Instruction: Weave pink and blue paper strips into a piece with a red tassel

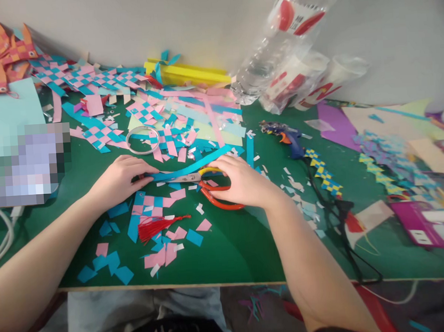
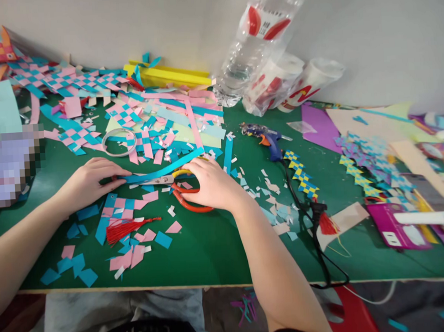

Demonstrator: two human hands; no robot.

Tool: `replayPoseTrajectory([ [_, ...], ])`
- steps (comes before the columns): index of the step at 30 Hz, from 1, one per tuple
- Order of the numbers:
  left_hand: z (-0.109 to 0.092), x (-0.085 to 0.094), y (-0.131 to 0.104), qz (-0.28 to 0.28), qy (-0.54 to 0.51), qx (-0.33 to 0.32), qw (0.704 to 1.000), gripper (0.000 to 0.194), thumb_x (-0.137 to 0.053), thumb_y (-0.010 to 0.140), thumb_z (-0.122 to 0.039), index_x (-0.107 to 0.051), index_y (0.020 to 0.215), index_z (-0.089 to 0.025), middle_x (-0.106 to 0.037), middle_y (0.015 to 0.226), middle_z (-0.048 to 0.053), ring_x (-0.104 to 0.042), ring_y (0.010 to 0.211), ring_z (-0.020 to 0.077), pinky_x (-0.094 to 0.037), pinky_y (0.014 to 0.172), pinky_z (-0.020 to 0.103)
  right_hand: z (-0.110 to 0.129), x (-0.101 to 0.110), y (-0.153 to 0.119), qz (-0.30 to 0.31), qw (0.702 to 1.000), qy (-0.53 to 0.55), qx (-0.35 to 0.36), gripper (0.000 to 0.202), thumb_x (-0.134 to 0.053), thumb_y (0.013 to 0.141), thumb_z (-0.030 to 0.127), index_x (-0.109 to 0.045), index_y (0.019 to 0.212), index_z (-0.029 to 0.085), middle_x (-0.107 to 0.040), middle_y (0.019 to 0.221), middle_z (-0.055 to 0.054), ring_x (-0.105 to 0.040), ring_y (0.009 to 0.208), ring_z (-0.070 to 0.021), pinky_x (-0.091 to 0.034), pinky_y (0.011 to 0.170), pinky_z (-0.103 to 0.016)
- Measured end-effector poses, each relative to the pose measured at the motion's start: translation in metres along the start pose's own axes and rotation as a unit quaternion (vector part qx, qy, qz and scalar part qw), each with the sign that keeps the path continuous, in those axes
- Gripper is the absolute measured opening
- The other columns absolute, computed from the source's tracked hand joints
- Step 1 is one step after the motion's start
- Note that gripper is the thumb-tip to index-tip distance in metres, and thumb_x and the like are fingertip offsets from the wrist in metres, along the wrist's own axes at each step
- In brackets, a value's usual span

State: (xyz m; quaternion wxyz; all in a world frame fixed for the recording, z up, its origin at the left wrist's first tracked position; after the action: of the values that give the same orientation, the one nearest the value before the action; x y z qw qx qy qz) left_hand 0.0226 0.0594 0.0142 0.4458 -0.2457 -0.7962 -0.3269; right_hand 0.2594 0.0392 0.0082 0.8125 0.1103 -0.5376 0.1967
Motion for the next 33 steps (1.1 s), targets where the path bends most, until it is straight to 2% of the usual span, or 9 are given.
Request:
replayPoseTrajectory([
  [9,0.0,0.0,0.001,0.013,0.008,0.005,1.0,0.029,-0.049,0.097,-0.038,-0.071,0.102,-0.021,-0.073,0.098,0.004,-0.066,0.089,0.0184,-0.046,0.089,0.035,-0.003,0.003,-0.002,0.014,1.0,0.011,-0.006,0.037,-0.063,0.081,0.045,-0.063,0.109,0.022,-0.065,0.111,-0.009,-0.058,0.107,-0.0287,-0.051,0.088,-0.046],
  [15,-0.001,-0.001,0.001,0.011,0.007,0.001,1.0,0.028,-0.049,0.097,-0.037,-0.071,0.102,-0.021,-0.073,0.097,0.004,-0.066,0.088,0.0178,-0.046,0.087,0.033,0.007,0.007,-0.003,-0.019,0.999,-0.015,0.028,0.033,-0.061,0.08,0.04,-0.059,0.108,0.022,-0.064,0.113,-0.009,-0.057,0.111,-0.0288,-0.044,0.098,-0.049],
  [21,-0.001,-0.001,0.002,0.012,-0.006,0.003,1.0,0.024,-0.052,0.096,-0.034,-0.072,0.102,-0.021,-0.073,0.095,0.003,-0.066,0.088,0.017,-0.045,0.086,0.032,0.013,-0.001,0.0,-0.013,0.999,-0.024,0.034,0.036,-0.06,0.081,0.039,-0.056,0.112,0.022,-0.061,0.123,-0.01,-0.053,0.122,-0.0292,-0.037,0.108,-0.052],
  [33,-0.001,-0.002,0.001,0.011,0.0,-0.001,1.0,0.026,-0.05,0.097,-0.037,-0.071,0.102,-0.022,-0.072,0.094,0.002,-0.065,0.087,0.0169,-0.046,0.086,0.033,0.014,0.005,-0.001,-0.016,0.999,-0.006,0.037,0.03,-0.06,0.083,0.04,-0.062,0.107,0.022,-0.064,0.12,-0.008,-0.057,0.115,-0.0281,-0.043,0.103,-0.048],
])
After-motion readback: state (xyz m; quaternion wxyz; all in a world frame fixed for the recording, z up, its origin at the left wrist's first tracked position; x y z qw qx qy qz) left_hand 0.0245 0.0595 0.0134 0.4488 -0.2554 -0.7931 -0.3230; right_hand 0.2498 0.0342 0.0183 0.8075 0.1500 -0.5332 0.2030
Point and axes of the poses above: each hand's wrist, its own y-axis towards the middle knuckle, its own x-axis out of the back of the hand, z = x × y, the point moved 7 cm from there along y, towards the middle knuckle
